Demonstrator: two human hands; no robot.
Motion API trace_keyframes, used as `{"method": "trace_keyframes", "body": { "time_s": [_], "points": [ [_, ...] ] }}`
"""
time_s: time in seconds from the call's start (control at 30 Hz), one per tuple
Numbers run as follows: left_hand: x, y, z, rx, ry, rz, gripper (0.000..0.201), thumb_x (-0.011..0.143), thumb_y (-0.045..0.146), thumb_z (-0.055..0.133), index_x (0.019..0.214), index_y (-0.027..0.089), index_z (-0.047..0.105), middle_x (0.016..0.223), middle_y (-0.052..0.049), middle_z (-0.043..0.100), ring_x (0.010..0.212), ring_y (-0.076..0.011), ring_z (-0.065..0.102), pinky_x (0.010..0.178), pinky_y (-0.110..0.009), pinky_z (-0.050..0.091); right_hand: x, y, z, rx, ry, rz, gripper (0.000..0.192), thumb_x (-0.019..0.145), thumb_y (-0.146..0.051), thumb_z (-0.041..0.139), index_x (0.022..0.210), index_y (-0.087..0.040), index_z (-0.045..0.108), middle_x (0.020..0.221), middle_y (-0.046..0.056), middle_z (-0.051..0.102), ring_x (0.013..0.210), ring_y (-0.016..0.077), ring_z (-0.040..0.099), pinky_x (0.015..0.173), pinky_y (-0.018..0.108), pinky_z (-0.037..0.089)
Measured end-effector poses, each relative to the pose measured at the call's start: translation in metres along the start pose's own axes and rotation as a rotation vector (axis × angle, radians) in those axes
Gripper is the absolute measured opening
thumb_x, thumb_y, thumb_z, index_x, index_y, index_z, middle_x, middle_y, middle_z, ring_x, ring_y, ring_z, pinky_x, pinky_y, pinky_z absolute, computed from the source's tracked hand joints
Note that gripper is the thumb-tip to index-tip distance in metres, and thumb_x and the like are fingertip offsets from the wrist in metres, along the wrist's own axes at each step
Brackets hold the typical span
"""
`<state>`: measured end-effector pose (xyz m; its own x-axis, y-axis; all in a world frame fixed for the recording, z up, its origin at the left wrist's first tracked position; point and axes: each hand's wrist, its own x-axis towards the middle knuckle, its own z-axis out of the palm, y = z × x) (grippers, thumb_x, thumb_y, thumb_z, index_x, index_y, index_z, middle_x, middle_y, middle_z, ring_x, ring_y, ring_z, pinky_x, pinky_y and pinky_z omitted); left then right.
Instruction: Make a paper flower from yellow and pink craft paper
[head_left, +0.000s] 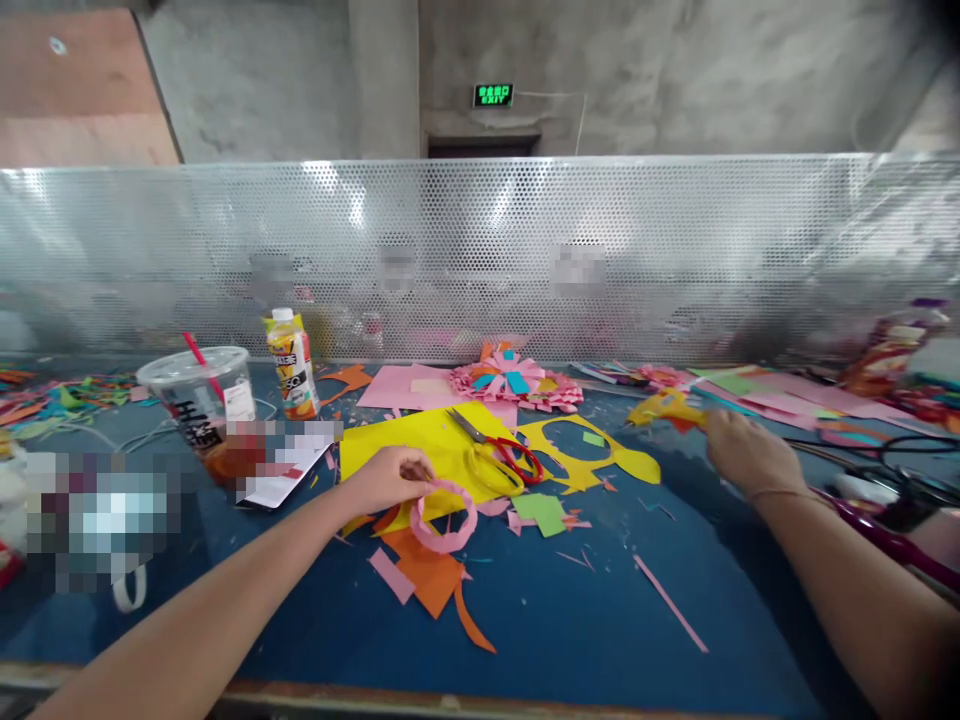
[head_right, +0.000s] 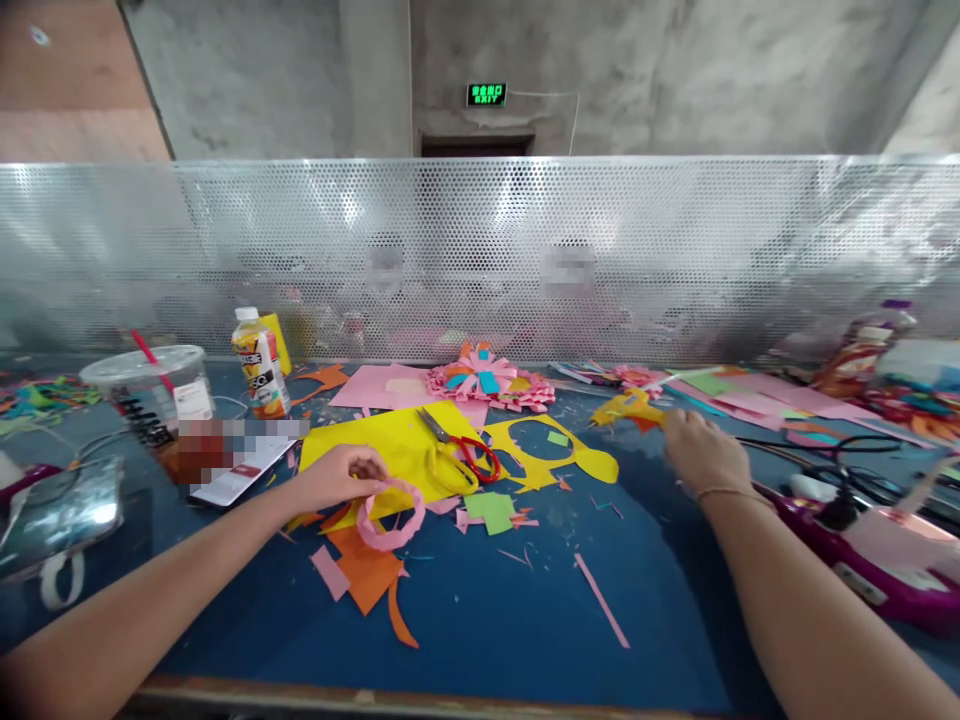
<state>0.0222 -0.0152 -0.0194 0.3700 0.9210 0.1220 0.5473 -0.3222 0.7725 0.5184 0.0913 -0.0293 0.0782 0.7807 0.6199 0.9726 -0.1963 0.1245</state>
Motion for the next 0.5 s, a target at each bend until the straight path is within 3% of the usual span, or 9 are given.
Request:
{"method": "trace_keyframes", "body": {
  "time_s": [0.07, 0.17, 0.27, 0.37, 0.43, 0.5],
  "points": [
    [0.002, -0.004, -0.002, -0.042, 0.007, -0.005, 0.024, 0.065, 0.032, 0.061, 0.079, 0.013, 0.064, 0.076, -0.006, 0.067, 0.07, -0.0152, 0.061, 0.064, -0.024, 0.046, 0.003, -0.019, -0.017, -0.007, 0.065, 0.0, 0.022, 0.084, -0.024, 0.037, 0.094, -0.011, 0.052, 0.084, 0.021, 0.059, 0.082, 0.0295, 0.059, 0.065, 0.035, 0.038],
    [0.005, -0.011, -0.005, -0.08, 0.037, -0.031, 0.021, 0.062, 0.03, 0.063, 0.073, 0.012, 0.063, 0.069, -0.005, 0.065, 0.064, -0.0145, 0.06, 0.059, -0.023, 0.044, 0.014, -0.052, -0.049, 0.154, 0.172, 0.006, 0.03, 0.084, -0.028, 0.038, 0.106, -0.01, 0.047, 0.093, 0.02, 0.059, 0.088, 0.0285, 0.057, 0.07, 0.034, 0.04],
    [0.007, -0.015, -0.006, -0.1, 0.063, -0.052, 0.018, 0.061, 0.027, 0.063, 0.07, 0.012, 0.063, 0.066, -0.003, 0.065, 0.061, -0.0138, 0.06, 0.056, -0.022, 0.044, 0.022, -0.09, -0.084, 0.33, 0.174, -0.052, 0.027, 0.078, -0.028, 0.045, 0.097, -0.01, 0.049, 0.09, 0.018, 0.059, 0.084, 0.0265, 0.056, 0.07, 0.033, 0.041],
    [0.007, -0.015, -0.006, -0.155, 0.05, -0.083, 0.014, 0.06, 0.024, 0.063, 0.067, 0.012, 0.062, 0.06, -0.002, 0.063, 0.056, -0.0129, 0.058, 0.055, -0.023, 0.045, 0.02, -0.131, -0.116, 0.46, 0.045, -0.229, 0.01, 0.071, -0.021, 0.048, 0.077, -0.014, 0.049, 0.08, 0.013, 0.057, 0.076, 0.0223, 0.054, 0.068, 0.03, 0.041],
    [0.008, -0.016, -0.005, -0.188, 0.04, -0.092, 0.012, 0.06, 0.023, 0.063, 0.065, 0.012, 0.061, 0.056, -0.002, 0.061, 0.053, -0.012, 0.057, 0.053, -0.023, 0.046, 0.014, -0.159, -0.131, 0.563, 0.028, -0.213, 0.01, 0.07, -0.02, 0.048, 0.079, -0.015, 0.048, 0.082, 0.011, 0.057, 0.078, 0.0216, 0.054, 0.069, 0.03, 0.04],
    [0.008, -0.017, -0.004, -0.212, 0.036, -0.09, 0.012, 0.06, 0.022, 0.063, 0.064, 0.012, 0.06, 0.055, -0.001, 0.06, 0.051, -0.0117, 0.056, 0.053, -0.023, 0.046, 0.003, -0.184, -0.137, 0.653, -0.099, -0.148, 0.009, 0.067, -0.019, 0.049, 0.075, -0.017, 0.045, 0.072, 0.006, 0.056, 0.069, 0.0198, 0.054, 0.062, 0.029, 0.04]
  ]
}}
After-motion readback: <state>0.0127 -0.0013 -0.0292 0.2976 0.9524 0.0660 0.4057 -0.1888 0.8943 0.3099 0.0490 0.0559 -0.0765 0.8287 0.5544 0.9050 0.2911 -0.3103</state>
